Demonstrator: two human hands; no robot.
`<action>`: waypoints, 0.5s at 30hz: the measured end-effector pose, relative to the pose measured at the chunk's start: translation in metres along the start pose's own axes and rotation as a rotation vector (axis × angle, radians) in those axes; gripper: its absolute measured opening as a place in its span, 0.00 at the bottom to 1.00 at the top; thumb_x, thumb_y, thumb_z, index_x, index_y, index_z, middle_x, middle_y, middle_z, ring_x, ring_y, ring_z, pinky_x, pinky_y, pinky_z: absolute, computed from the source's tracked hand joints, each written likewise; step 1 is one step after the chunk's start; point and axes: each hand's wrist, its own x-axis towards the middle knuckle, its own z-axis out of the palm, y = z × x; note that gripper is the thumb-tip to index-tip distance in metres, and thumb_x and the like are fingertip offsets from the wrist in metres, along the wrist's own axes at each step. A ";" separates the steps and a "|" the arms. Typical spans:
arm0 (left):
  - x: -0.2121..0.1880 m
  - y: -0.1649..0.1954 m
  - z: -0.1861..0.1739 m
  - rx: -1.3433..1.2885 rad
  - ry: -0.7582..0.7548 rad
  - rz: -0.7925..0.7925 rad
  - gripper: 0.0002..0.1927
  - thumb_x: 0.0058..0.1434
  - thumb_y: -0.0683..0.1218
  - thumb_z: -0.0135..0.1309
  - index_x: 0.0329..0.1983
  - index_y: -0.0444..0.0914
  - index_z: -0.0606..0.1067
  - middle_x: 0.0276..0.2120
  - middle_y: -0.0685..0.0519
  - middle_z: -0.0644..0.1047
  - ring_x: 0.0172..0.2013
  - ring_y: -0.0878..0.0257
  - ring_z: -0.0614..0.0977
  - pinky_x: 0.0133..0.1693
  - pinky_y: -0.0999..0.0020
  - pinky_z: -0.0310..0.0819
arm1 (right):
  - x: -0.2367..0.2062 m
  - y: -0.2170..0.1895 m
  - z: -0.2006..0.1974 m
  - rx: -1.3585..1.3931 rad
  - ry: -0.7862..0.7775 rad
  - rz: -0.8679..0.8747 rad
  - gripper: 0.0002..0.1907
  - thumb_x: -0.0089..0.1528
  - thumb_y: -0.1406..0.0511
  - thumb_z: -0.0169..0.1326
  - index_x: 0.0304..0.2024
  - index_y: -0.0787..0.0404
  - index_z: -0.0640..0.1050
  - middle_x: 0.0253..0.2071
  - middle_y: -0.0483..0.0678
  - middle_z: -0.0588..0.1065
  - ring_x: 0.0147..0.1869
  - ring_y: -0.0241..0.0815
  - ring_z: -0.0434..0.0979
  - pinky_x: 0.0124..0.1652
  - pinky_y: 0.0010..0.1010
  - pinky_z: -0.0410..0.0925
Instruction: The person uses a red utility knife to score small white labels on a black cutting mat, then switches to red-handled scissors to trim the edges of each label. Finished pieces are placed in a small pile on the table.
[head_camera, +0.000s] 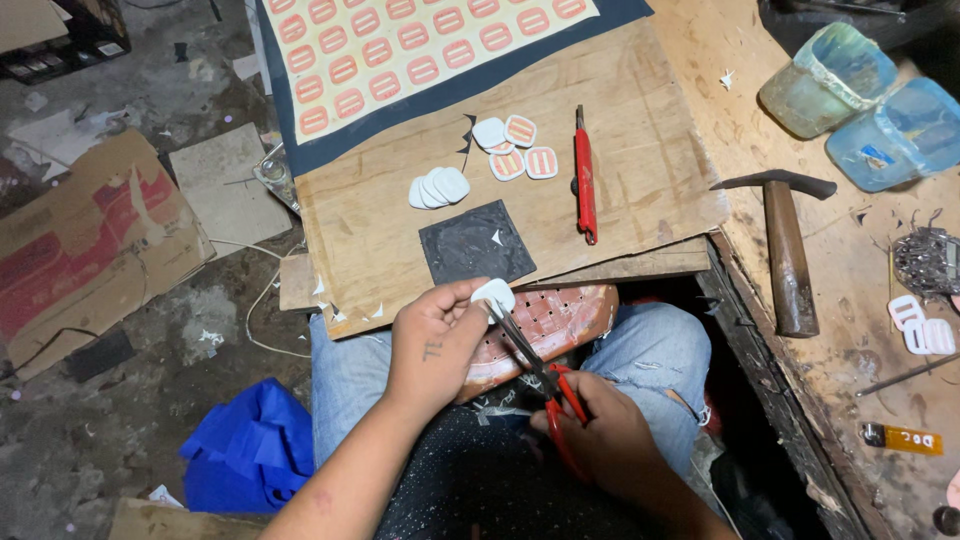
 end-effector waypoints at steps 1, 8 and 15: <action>0.002 0.000 0.000 -0.030 0.008 -0.031 0.15 0.65 0.36 0.51 0.54 0.25 0.76 0.41 0.46 0.83 0.38 0.67 0.84 0.41 0.74 0.79 | 0.001 -0.001 -0.001 -0.009 -0.007 0.021 0.21 0.51 0.58 0.67 0.44 0.59 0.80 0.35 0.47 0.78 0.39 0.38 0.78 0.40 0.30 0.71; 0.004 0.003 -0.003 -0.028 0.028 -0.068 0.14 0.65 0.38 0.51 0.51 0.25 0.77 0.41 0.46 0.84 0.39 0.66 0.85 0.43 0.73 0.81 | -0.001 -0.006 -0.004 0.015 -0.022 -0.050 0.17 0.54 0.57 0.65 0.39 0.61 0.82 0.32 0.47 0.80 0.36 0.37 0.81 0.37 0.29 0.72; 0.004 -0.001 -0.005 -0.039 0.037 -0.053 0.13 0.64 0.37 0.52 0.50 0.24 0.77 0.39 0.44 0.84 0.37 0.66 0.85 0.40 0.73 0.81 | -0.003 -0.012 -0.004 -0.058 0.048 -0.122 0.19 0.53 0.57 0.66 0.42 0.58 0.83 0.31 0.47 0.80 0.34 0.39 0.82 0.37 0.31 0.73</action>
